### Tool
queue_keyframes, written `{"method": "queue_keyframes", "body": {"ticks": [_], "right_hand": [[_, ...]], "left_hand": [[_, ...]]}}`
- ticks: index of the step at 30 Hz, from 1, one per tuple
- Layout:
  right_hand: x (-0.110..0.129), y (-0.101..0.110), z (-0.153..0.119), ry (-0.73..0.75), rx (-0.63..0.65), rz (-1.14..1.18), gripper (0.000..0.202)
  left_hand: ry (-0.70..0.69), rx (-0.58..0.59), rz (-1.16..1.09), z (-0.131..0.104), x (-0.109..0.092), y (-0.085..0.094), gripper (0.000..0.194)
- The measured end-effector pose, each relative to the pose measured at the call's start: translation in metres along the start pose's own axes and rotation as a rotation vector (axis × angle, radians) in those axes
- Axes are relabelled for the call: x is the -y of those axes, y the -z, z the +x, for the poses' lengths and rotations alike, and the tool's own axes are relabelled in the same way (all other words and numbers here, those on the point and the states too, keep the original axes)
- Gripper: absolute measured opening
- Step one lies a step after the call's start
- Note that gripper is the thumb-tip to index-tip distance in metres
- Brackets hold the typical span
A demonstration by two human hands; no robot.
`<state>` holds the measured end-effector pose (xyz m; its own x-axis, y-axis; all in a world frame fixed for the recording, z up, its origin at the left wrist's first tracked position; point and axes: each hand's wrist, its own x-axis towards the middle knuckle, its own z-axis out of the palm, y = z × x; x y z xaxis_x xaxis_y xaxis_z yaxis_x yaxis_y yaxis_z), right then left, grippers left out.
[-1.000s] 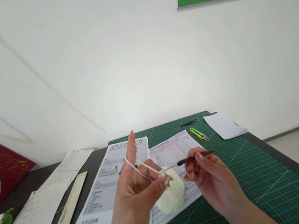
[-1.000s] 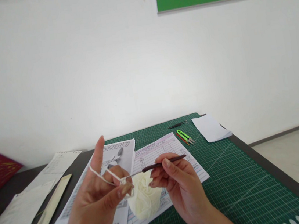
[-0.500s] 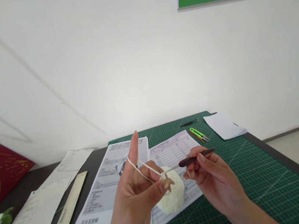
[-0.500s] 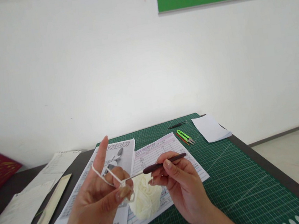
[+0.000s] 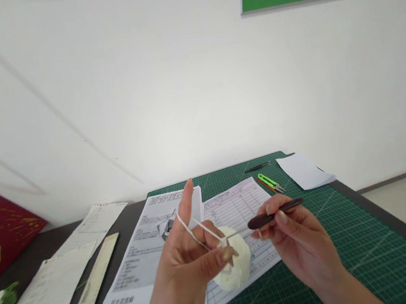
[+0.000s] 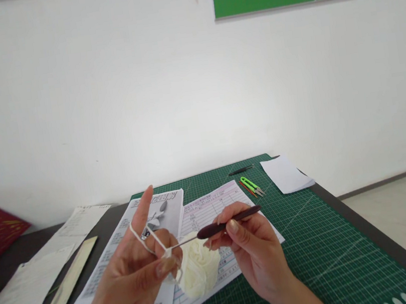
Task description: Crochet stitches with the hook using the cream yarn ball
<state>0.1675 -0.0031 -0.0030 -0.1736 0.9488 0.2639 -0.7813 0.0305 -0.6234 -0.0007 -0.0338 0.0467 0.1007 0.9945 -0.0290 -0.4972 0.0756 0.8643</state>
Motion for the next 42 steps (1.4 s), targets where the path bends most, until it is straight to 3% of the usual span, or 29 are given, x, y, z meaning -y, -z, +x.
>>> {"method": "queue_keyframes", "body": {"ticks": [11, 22, 34, 42], "right_hand": [[0.0054, 0.0066, -0.0010, 0.118, 0.093, -0.151, 0.008], [0.0044, 0.0084, -0.0018, 0.178, 0.055, -0.218, 0.010], [0.0035, 0.0086, -0.0023, 0.163, -0.002, -0.221, 0.009], [0.0072, 0.0085, -0.0016, 0.158, 0.068, -0.236, 0.012]], "left_hand": [[0.020, 0.014, 0.026, 0.0013, -0.0018, 0.0008, 0.094], [-0.212, -0.072, 0.243, -0.0001, 0.0050, -0.0049, 0.092], [-0.210, -0.063, 0.376, -0.0016, 0.0024, -0.0034, 0.089], [-0.089, -0.031, 0.198, 0.0023, -0.0020, 0.0005, 0.093]]}}
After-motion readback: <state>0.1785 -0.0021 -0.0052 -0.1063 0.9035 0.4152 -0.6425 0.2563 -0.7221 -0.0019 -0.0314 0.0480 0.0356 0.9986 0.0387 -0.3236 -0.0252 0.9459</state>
